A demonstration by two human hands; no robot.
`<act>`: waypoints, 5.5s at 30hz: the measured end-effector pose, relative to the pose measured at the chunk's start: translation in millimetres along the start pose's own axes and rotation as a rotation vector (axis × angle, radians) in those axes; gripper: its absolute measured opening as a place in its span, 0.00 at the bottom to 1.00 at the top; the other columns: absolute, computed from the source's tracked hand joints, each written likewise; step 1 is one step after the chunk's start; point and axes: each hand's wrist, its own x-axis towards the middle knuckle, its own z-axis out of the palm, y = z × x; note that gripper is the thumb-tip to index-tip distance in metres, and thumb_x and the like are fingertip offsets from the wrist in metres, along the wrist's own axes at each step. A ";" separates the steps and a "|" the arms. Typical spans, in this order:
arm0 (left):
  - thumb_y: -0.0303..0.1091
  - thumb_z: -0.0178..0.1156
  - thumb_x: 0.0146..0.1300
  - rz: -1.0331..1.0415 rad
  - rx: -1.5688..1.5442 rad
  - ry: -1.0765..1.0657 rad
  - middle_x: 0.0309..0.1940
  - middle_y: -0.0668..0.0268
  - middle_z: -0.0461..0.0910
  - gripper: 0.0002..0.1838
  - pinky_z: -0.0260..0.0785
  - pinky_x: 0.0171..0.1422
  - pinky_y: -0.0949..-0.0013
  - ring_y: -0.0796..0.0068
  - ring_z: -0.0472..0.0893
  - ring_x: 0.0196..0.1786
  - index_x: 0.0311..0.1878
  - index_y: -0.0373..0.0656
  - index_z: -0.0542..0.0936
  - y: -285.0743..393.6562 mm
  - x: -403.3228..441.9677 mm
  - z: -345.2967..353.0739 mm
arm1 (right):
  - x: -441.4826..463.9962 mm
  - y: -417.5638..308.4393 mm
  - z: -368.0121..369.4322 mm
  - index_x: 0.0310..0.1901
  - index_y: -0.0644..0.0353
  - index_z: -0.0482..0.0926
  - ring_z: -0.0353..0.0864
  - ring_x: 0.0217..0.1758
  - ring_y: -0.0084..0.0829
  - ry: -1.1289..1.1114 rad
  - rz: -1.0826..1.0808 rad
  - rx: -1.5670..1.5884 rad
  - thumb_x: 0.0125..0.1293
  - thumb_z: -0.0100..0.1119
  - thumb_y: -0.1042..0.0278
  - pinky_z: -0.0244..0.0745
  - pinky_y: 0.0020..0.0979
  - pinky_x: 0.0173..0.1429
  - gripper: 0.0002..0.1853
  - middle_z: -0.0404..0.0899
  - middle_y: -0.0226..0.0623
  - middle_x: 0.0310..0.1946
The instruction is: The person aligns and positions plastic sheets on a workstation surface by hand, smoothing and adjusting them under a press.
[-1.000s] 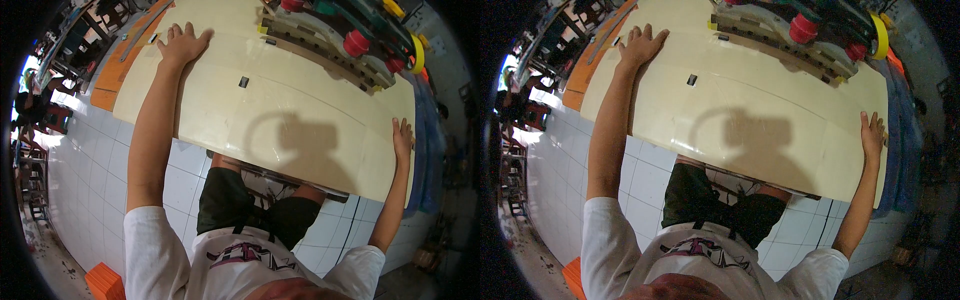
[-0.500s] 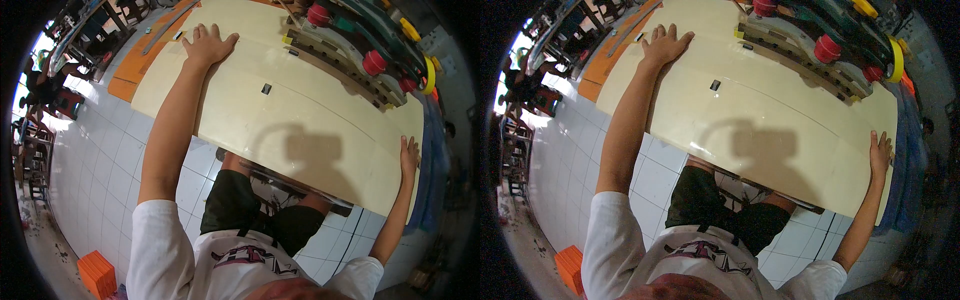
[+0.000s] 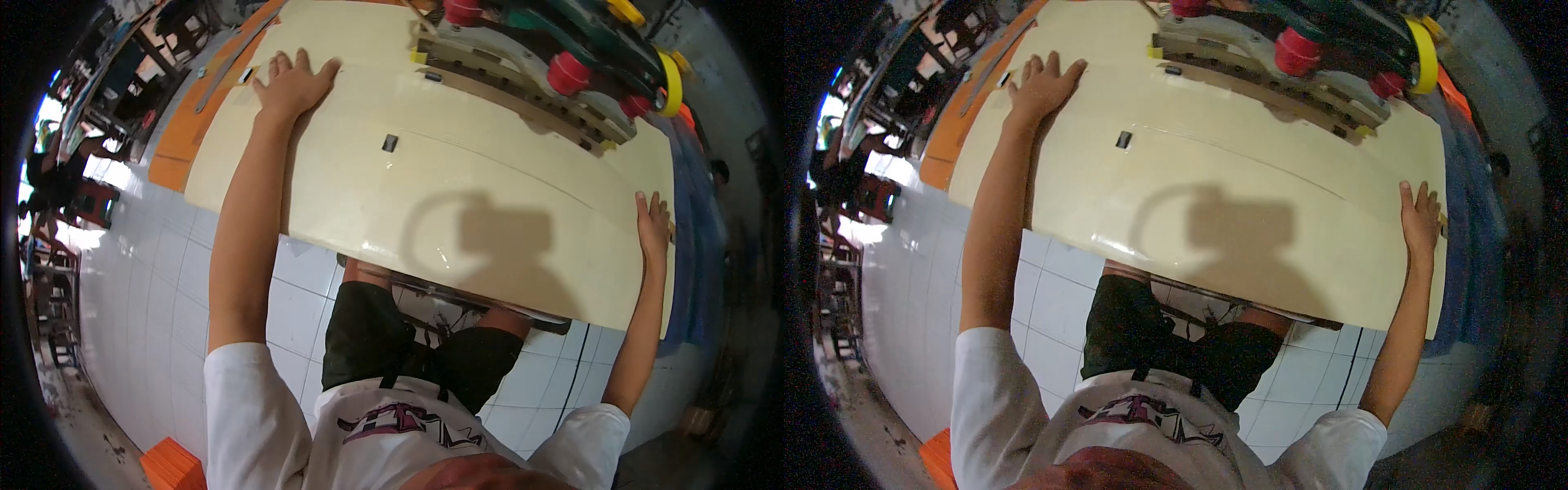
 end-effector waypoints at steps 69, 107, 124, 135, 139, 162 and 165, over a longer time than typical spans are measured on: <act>0.76 0.38 0.61 -0.044 0.038 -0.051 0.76 0.48 0.50 0.49 0.31 0.75 0.31 0.53 0.46 0.80 0.76 0.48 0.58 2.5 2.6 -4.1 | -0.5 0.0 0.7 0.76 0.54 0.53 0.40 0.81 0.51 0.036 -0.031 0.028 0.64 0.34 0.22 0.35 0.56 0.78 0.49 0.44 0.53 0.77; 0.55 0.54 0.60 0.099 -0.272 0.331 0.66 0.52 0.70 0.31 0.49 0.73 0.41 0.54 0.69 0.69 0.63 0.46 0.76 -22.2 4.2 -9.5 | 31.9 128.0 -45.1 0.68 0.66 0.66 0.64 0.71 0.54 0.497 0.061 0.247 0.63 0.59 0.38 0.58 0.46 0.73 0.42 0.62 0.59 0.69; 0.52 0.54 0.61 0.047 -0.221 0.291 0.64 0.56 0.72 0.26 0.51 0.72 0.47 0.56 0.72 0.66 0.58 0.50 0.80 -15.8 -1.9 -13.5 | -9.4 346.3 -82.9 0.53 0.54 0.83 0.81 0.55 0.49 0.109 0.394 -0.236 0.66 0.58 0.48 0.72 0.46 0.61 0.22 0.83 0.45 0.50; 0.53 0.54 0.61 0.038 -0.149 0.271 0.63 0.57 0.73 0.25 0.56 0.70 0.47 0.55 0.73 0.64 0.57 0.50 0.80 -19.7 3.0 -10.5 | 97.1 446.5 -64.9 0.39 0.62 0.85 0.86 0.36 0.42 0.063 0.500 -0.351 0.59 0.67 0.54 0.78 0.43 0.52 0.17 0.86 0.44 0.30; 0.52 0.53 0.62 0.038 -0.125 0.266 0.62 0.57 0.74 0.25 0.56 0.70 0.46 0.55 0.74 0.64 0.57 0.50 0.80 -16.7 0.5 -12.0 | 68.0 391.9 -93.0 0.43 0.63 0.83 0.75 0.27 0.35 -0.132 0.694 -0.046 0.59 0.71 0.67 0.71 0.41 0.33 0.13 0.80 0.40 0.29; 0.53 0.52 0.63 0.044 -0.147 0.279 0.62 0.55 0.74 0.25 0.57 0.70 0.46 0.53 0.74 0.64 0.57 0.49 0.80 -19.5 1.8 -8.3 | 45.7 352.1 -112.8 0.37 0.69 0.82 0.76 0.25 0.34 -0.120 0.675 0.010 0.56 0.74 0.71 0.71 0.35 0.28 0.12 0.81 0.42 0.29; 0.53 0.52 0.63 0.039 -0.136 0.276 0.62 0.55 0.74 0.25 0.57 0.70 0.46 0.53 0.74 0.63 0.57 0.49 0.80 -19.9 0.3 -8.8 | 51.7 365.6 -106.1 0.34 0.69 0.81 0.75 0.24 0.33 -0.110 0.669 0.137 0.58 0.72 0.73 0.72 0.34 0.27 0.09 0.80 0.42 0.28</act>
